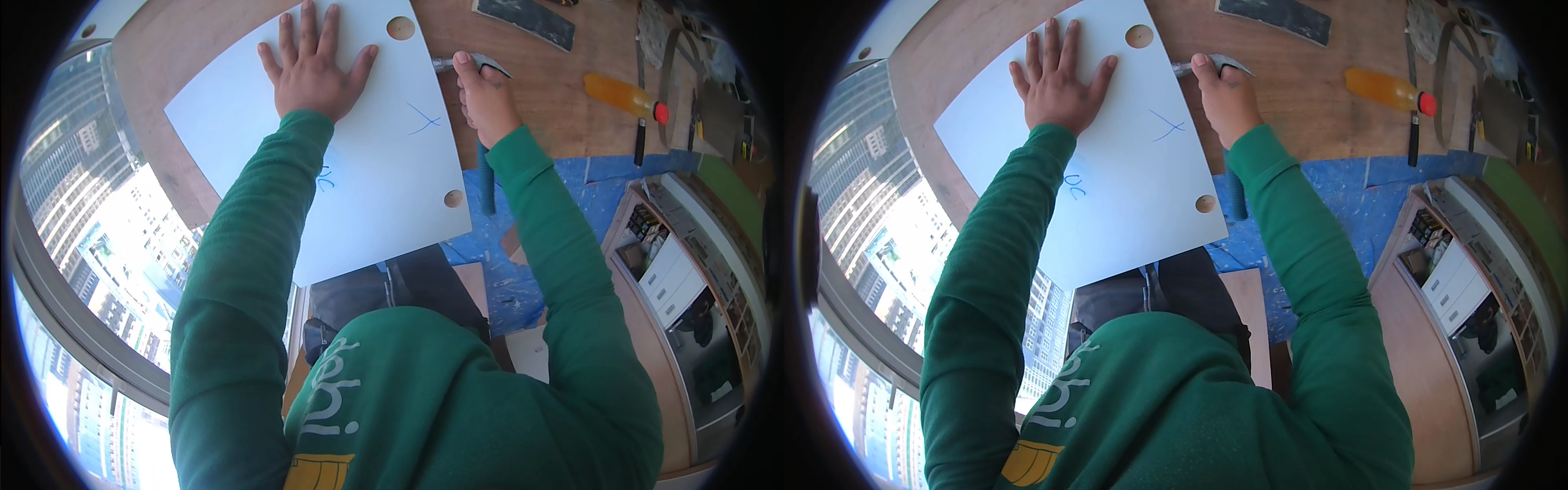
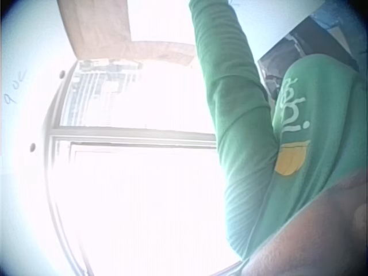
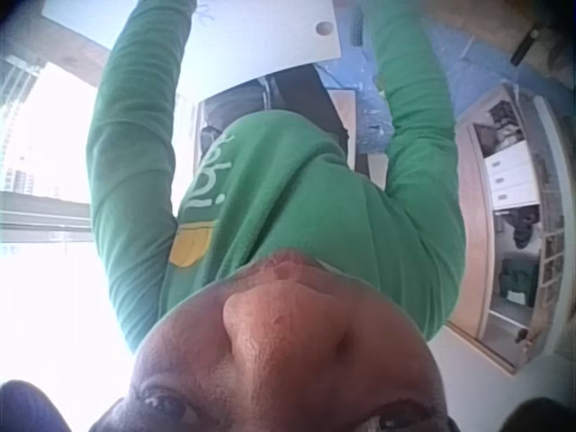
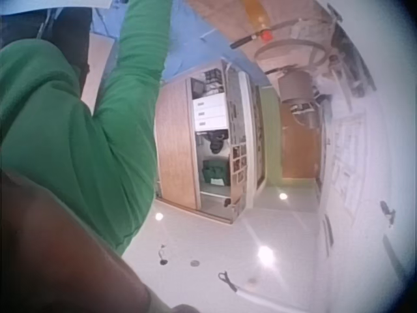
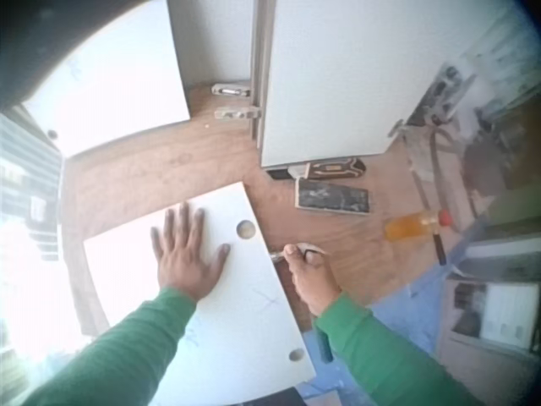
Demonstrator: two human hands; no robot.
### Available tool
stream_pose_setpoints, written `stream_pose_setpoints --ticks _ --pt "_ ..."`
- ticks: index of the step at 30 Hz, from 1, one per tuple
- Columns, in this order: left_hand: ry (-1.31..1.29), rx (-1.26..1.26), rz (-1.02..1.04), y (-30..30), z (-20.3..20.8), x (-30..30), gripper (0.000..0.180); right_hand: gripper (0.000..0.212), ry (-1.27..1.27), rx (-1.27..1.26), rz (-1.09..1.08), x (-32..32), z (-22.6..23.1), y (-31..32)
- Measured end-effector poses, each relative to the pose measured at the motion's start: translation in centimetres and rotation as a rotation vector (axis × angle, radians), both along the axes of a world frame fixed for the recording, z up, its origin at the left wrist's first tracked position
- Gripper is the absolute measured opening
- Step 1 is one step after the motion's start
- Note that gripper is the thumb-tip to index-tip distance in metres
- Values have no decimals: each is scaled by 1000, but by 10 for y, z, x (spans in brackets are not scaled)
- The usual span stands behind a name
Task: The person applies glue from a yellow bottle to the edge of a white cabinet panel, then uses a hammer to tap a dowel into a pre-drilled hole. They flip the panel and continue applying glue to another edge. The work is done on a blue protective sheet on the floor.
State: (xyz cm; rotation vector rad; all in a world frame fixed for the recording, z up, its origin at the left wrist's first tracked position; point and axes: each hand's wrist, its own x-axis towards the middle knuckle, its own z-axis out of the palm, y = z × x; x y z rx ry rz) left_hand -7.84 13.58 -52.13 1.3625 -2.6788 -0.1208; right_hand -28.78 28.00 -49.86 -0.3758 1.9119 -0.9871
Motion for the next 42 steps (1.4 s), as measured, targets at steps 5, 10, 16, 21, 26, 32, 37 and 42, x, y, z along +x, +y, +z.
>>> stream_pose_setpoints --ticks 5,10,16,21,26,32,37,42 --pt "14 -8 1 -1 -2 3 85 56 -1 173 14 -2 19 14" --pt "9 5 4 0 -1 1 84 57 34 113 16 -5 16 25" --pt "8 -13 -3 -1 -2 1 83 53 38 138 73 1 15 30" --pt "32 -9 -9 -1 -2 3 84 50 -160 209 -151 0 30 32" --pt "45 -9 -14 -2 -2 4 84 51 -150 225 -140 -1 31 38" --pt "61 -20 -30 -3 -4 5 84 47 -34 122 -52 10 23 60" --pt "62 -21 -32 -5 -5 6 84 57 57 193 53 15 22 85" --pt "79 -35 -45 -7 -4 8 86 56 -33 195 -53 21 36 95"
